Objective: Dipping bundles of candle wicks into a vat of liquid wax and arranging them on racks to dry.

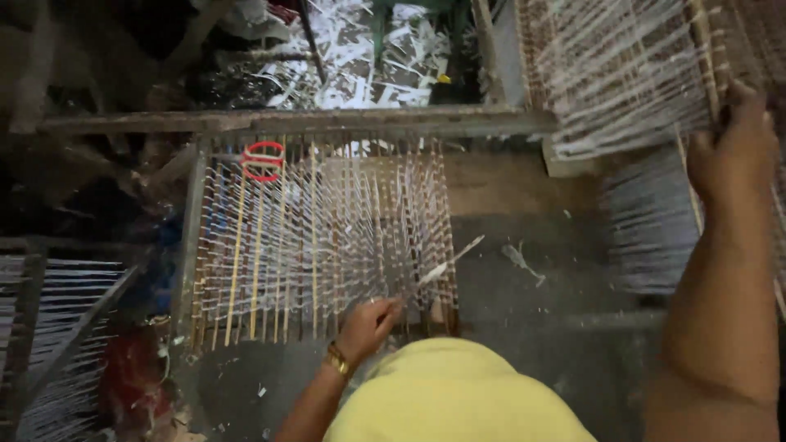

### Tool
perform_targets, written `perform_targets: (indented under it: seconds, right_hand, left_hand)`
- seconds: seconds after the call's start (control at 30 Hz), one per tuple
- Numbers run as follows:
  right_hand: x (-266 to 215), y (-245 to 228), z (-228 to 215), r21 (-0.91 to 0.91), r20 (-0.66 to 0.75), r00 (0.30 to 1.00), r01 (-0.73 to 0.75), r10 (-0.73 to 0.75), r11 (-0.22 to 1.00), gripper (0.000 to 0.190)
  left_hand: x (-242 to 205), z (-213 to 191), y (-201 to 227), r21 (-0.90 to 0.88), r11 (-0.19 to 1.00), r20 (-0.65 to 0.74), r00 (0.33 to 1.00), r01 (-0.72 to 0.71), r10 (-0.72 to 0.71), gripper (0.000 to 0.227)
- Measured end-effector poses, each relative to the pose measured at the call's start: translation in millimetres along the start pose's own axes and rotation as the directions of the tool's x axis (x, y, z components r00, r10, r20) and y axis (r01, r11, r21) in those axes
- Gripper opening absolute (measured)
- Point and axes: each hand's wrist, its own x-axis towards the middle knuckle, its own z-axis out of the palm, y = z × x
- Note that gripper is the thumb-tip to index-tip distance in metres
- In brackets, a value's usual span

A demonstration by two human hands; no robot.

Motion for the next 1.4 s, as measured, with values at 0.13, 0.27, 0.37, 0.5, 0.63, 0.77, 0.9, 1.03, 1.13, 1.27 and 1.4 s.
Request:
perform_targets:
  seconds: [0.13,0.27,0.37,0.5,0.63,0.77,0.9,1.03,1.13,1.27,1.4]
  right_hand:
    - [-86,14,-7,-0.051,0.090,0.995,-0.035,0.040,0.998,0.031]
    - [-149,-50,-16,-0.028,0.237,0.895,-0.382,0.378,0.924,0.056]
    - [-200,-61,9,-0.055,0.322,0.783,-0.545,0.532,0.836,0.060]
    - [-266,-54,62,-0.076,0.356,0.735,-0.593,0.577,0.802,0.065]
    - [-295,-77,87,-0.102,0.392,0.620,-0.705,0.680,0.702,0.058]
    - [-303,-89,105,-0.097,0.420,0.587,-0.729,0.692,0.678,0.060]
    - [-304,-95,121,-0.132,0.443,0.530,-0.759,0.723,0.638,0.061]
    - [-307,-88,141,-0.139,0.466,0.517,-0.759,0.718,0.636,0.063]
    - [-316,-76,160,-0.155,0.468,0.519,-0.749,0.715,0.645,0.062]
    - [-313,-64,175,-0.177,0.483,0.464,-0.779,0.742,0.602,0.065]
    - [-326,-57,170,-0.079,0.504,0.564,-0.724,0.654,0.685,0.071]
  left_hand:
    - [-6,1,4,0.029,0.999,0.061,0.998,-0.028,0.026,0.042]
    - [-9,-9,18,0.049,0.998,0.133,0.991,-0.031,0.024,0.044]
    - [-12,-10,19,0.042,0.997,0.165,0.984,-0.072,0.064,0.044]
    - [-20,-10,15,0.067,0.994,0.143,0.987,-0.090,0.080,0.032]
    - [-34,-15,16,0.013,0.997,0.162,0.984,-0.070,0.067,0.030]
    - [-44,-15,15,0.036,0.998,0.174,0.984,-0.046,0.039,0.030]
    - [-51,-16,15,0.044,0.999,0.165,0.986,-0.007,-0.001,0.030]
    - [-55,-18,15,0.057,0.998,0.177,0.984,0.003,-0.013,0.029]
    - [-56,-15,10,0.110,0.994,0.174,0.984,0.013,-0.032,0.030]
    - [-49,-24,24,0.099,0.994,0.235,0.970,0.045,-0.067,0.031]
    - [-51,-19,21,0.117,0.993,0.243,0.969,0.013,-0.041,0.023]
